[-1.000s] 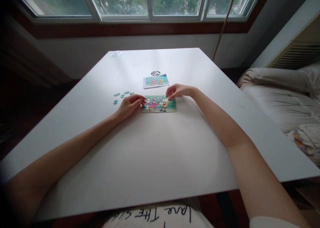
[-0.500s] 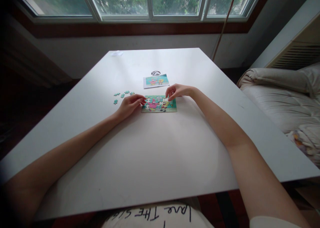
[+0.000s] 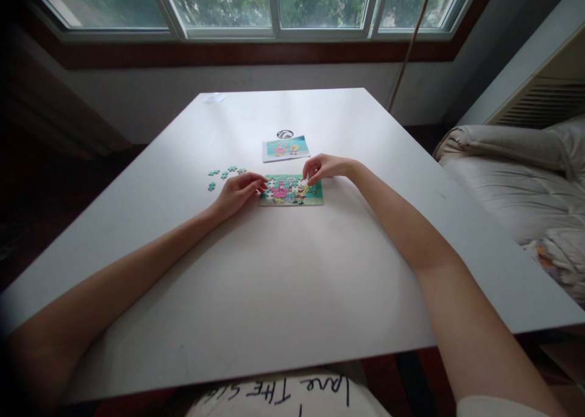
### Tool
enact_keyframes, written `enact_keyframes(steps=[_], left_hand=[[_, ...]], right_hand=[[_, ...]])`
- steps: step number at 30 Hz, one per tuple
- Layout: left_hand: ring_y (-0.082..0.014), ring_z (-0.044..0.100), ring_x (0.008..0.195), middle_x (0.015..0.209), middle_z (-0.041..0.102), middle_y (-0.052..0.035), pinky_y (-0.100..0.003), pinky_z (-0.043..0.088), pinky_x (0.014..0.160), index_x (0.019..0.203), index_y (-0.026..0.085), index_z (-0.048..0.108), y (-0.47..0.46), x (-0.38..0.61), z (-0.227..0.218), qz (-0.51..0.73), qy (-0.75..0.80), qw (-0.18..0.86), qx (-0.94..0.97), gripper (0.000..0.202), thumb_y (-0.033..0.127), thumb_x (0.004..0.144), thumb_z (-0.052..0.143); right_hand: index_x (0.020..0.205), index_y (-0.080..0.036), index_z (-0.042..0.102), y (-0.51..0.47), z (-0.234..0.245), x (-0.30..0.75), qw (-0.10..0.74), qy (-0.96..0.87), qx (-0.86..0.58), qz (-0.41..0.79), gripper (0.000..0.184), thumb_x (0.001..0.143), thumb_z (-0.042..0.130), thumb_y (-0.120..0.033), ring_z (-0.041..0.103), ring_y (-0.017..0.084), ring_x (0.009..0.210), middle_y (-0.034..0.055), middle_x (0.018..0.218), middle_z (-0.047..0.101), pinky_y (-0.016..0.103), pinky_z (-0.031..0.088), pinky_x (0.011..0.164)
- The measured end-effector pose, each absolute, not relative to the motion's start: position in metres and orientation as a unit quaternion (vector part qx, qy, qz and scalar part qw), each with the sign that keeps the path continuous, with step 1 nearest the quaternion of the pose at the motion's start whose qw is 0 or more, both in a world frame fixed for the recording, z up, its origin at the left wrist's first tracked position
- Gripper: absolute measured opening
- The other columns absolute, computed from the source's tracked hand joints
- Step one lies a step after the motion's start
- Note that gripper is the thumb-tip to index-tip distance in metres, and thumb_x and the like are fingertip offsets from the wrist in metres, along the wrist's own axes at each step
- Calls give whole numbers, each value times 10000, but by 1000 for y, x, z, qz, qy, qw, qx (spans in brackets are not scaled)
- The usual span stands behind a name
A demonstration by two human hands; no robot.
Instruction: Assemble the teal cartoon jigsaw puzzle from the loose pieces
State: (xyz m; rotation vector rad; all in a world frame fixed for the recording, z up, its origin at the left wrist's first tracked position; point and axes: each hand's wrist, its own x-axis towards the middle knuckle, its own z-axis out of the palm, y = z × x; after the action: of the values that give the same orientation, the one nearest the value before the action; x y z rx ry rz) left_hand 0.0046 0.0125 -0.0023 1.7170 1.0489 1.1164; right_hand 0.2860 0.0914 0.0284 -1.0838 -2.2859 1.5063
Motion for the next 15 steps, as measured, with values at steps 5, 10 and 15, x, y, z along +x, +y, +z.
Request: enact_keyframes(steps=[5, 10, 15], left_hand=[[-142, 643, 700, 768, 683, -60, -256, 523, 665, 838, 127, 664, 11, 5, -1, 440, 420, 415, 676, 315, 432, 758, 648], [-140, 643, 694, 757, 683, -58, -248, 519, 658, 838, 124, 666, 10, 6, 1, 439, 423, 413, 676, 311, 424, 759, 645], [-138, 640, 690, 760, 684, -59, -249, 516, 656, 831, 126, 666, 11, 6, 0, 441, 420, 415, 676, 310, 426, 754, 647]], right_hand=[[829, -119, 665, 92, 27, 286, 100, -775, -357, 512, 397, 555, 825, -356, 467, 61, 548, -33, 589, 575, 214, 279, 505], [840, -117, 668, 95, 25, 287, 103, -779, -350, 509, 405, 561, 824, -366, 479, 65, 555, -29, 595, 579, 212, 284, 499], [842, -115, 668, 94, 25, 287, 101, -777, -354, 511, 413, 557, 827, -368, 486, 68, 557, -26, 598, 589, 217, 284, 506]])
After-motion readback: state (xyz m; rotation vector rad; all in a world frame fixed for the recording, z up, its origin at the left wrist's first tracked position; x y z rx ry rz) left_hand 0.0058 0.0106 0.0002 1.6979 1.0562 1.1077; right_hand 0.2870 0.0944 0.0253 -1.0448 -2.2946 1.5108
